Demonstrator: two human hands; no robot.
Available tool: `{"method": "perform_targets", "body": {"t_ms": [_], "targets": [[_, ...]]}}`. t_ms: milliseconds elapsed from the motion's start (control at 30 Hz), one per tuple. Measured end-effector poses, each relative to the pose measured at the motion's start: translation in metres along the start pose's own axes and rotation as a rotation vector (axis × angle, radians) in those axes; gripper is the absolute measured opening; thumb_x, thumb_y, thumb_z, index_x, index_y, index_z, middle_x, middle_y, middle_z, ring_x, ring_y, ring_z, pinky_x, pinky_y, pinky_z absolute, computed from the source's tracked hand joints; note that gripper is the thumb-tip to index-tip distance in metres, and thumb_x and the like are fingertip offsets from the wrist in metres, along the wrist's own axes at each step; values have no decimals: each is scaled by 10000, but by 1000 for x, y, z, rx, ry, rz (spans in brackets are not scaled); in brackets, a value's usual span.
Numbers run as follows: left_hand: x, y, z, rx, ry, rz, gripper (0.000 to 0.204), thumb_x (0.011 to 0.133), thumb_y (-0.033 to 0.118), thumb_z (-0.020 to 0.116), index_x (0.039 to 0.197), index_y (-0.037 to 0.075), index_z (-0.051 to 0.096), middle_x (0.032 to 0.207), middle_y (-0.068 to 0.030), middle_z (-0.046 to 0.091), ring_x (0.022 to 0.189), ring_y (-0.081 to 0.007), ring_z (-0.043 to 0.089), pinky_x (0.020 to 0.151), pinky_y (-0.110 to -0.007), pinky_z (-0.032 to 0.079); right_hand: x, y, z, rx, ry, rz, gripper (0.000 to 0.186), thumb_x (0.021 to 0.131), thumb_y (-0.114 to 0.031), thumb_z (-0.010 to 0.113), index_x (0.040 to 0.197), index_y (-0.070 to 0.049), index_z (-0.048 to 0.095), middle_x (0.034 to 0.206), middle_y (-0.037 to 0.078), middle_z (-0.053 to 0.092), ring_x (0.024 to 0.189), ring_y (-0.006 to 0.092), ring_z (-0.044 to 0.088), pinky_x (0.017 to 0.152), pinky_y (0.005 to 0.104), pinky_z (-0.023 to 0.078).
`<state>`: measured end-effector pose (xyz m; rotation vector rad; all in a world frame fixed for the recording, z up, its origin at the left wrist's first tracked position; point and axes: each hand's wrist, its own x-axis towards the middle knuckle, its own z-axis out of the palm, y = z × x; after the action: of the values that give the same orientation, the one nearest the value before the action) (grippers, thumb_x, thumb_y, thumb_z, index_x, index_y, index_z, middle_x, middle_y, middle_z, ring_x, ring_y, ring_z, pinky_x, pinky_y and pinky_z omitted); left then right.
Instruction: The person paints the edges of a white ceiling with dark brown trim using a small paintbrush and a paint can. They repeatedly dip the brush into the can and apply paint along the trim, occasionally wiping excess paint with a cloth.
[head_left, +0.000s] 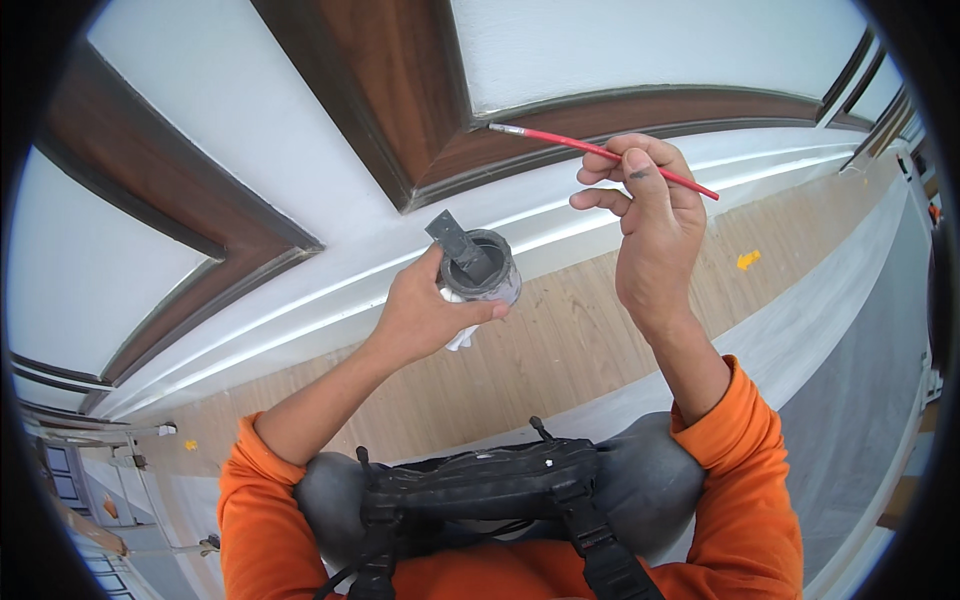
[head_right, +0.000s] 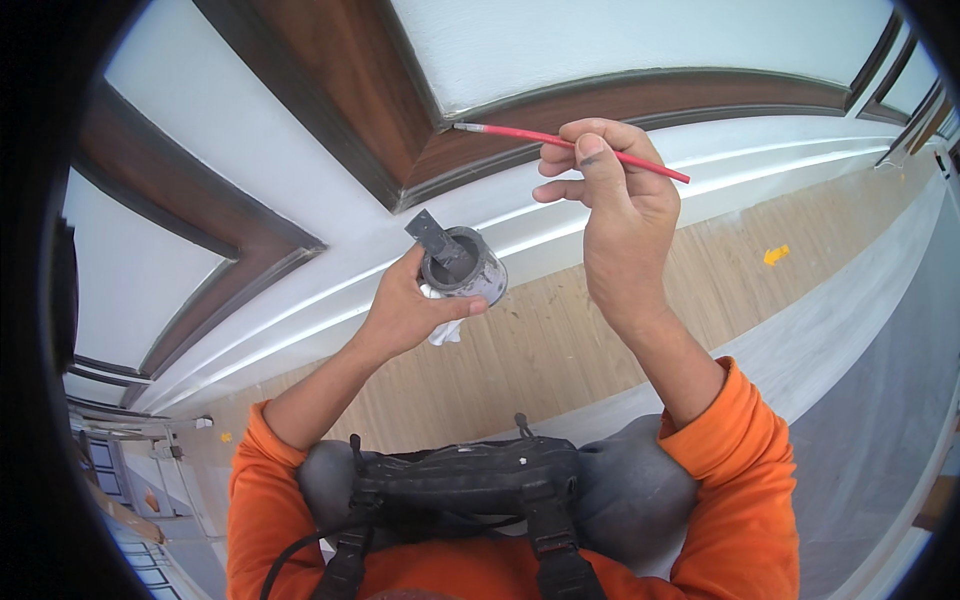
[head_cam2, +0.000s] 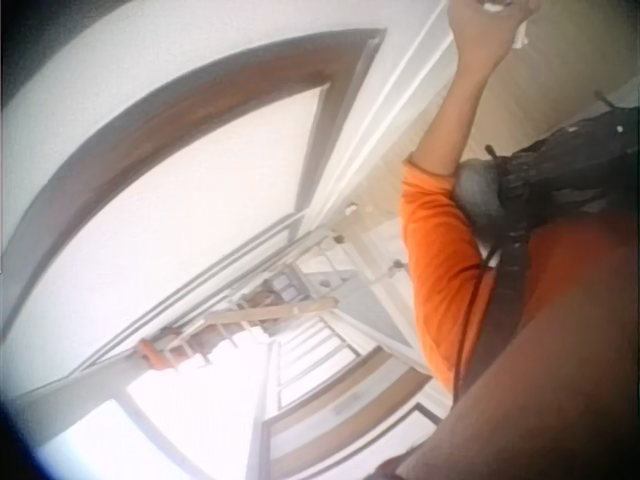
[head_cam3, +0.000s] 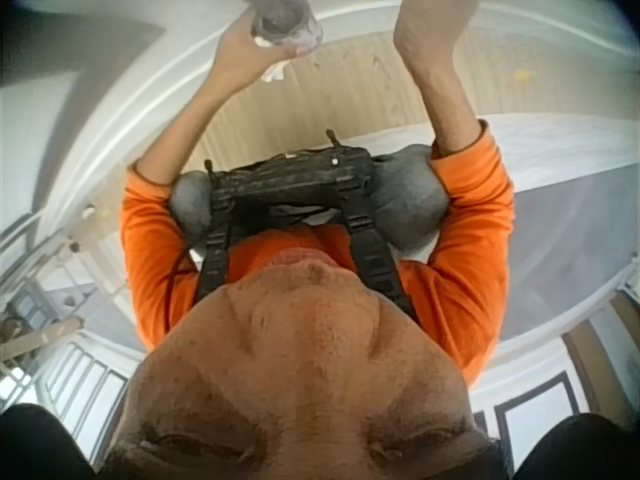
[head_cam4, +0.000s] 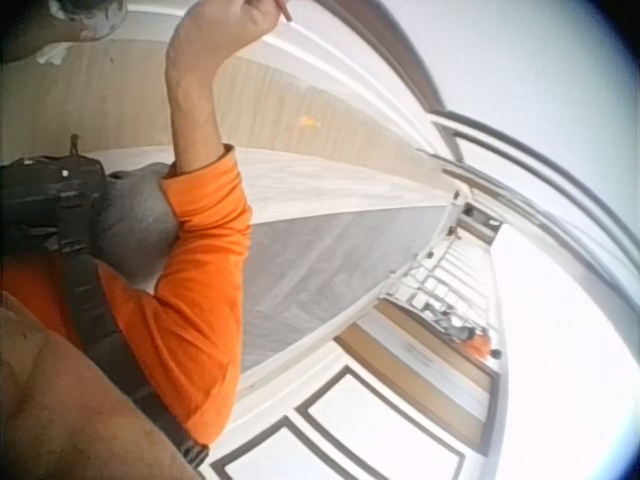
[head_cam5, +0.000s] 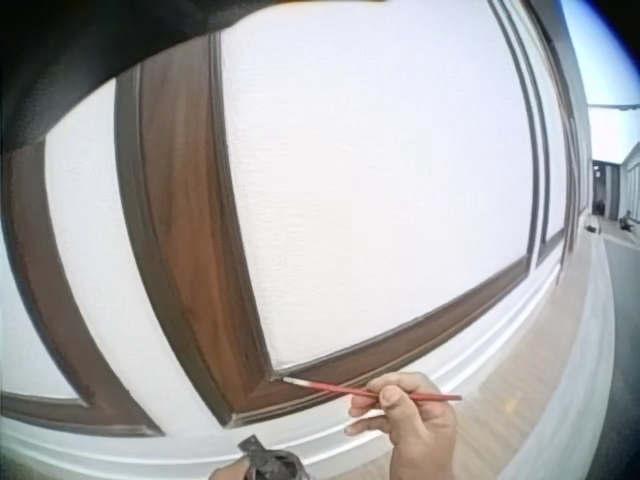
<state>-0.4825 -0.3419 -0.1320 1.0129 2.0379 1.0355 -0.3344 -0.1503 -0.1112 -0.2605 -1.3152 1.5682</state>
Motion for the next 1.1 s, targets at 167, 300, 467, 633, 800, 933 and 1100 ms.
{"method": "perform_targets", "body": {"t_ms": [167, 300, 467, 633, 800, 933, 1100], "targets": [[0, -5, 4, -61, 23, 19, 634, 739, 249, 959, 1254, 9, 678, 1184, -121, 758, 1117, -207, 697, 1017, -344, 512, 1, -4, 9, -5, 17, -3, 263, 1090, -210, 621, 1190, 24, 686, 1045, 161, 738, 964, 219, 748, 744, 352, 680], [1, -3, 4, -22, -18, -16, 690, 757, 223, 960, 1330, 16, 635, 1217, -95, 733, 1146, -188, 676, 1045, -351, 502, 3, -6, 10, 45, 14, -50, 273, 1087, -218, 627, 1194, 25, 687, 1040, 160, 739, 962, 220, 750, 737, 350, 680], [2, -6, 4, 1, -19, -14, 686, 753, 220, 961, 1326, 22, 639, 1217, -91, 735, 1147, -186, 676, 1049, -350, 499, 2, 0, 2, 13, 24, -46, 251, 1088, -193, 614, 1177, 31, 686, 1026, 158, 736, 937, 214, 750, 723, 341, 678], [2, -3, 7, -23, 8, 15, 630, 751, 244, 959, 1258, -1, 677, 1192, -122, 756, 1126, -204, 694, 1035, -340, 502, 3, -1, -2, -17, 49, -72, 221, 1088, -160, 602, 1160, 32, 685, 1011, 142, 729, 921, 196, 740, 709, 325, 671], [3, -10, 7, 15, -3, 12, 663, 739, 269, 966, 1271, 4, 673, 1207, -129, 753, 1138, -220, 695, 1042, -345, 501, 1, -1, 4, -28, 3, -45, 199, 1087, -134, 599, 1159, 29, 687, 1011, 132, 728, 936, 184, 731, 712, 320, 668], [1, -8, 7, -5, 0, 3, 666, 734, 269, 965, 1271, 5, 673, 1215, -135, 753, 1151, -225, 696, 1049, -344, 499, 0, -3, 5, -74, 6, -61, 197, 1088, -129, 596, 1163, 29, 688, 1013, 132, 729, 942, 184, 728, 714, 314, 660], [1, -6, 5, 28, 7, 20, 671, 731, 263, 961, 1279, 9, 669, 1216, -135, 754, 1152, -226, 698, 1051, -345, 501, 0, -5, 3, -121, 13, -93, 199, 1089, -128, 595, 1160, 33, 688, 1011, 126, 730, 940, 187, 727, 717, 312, 649]]}}
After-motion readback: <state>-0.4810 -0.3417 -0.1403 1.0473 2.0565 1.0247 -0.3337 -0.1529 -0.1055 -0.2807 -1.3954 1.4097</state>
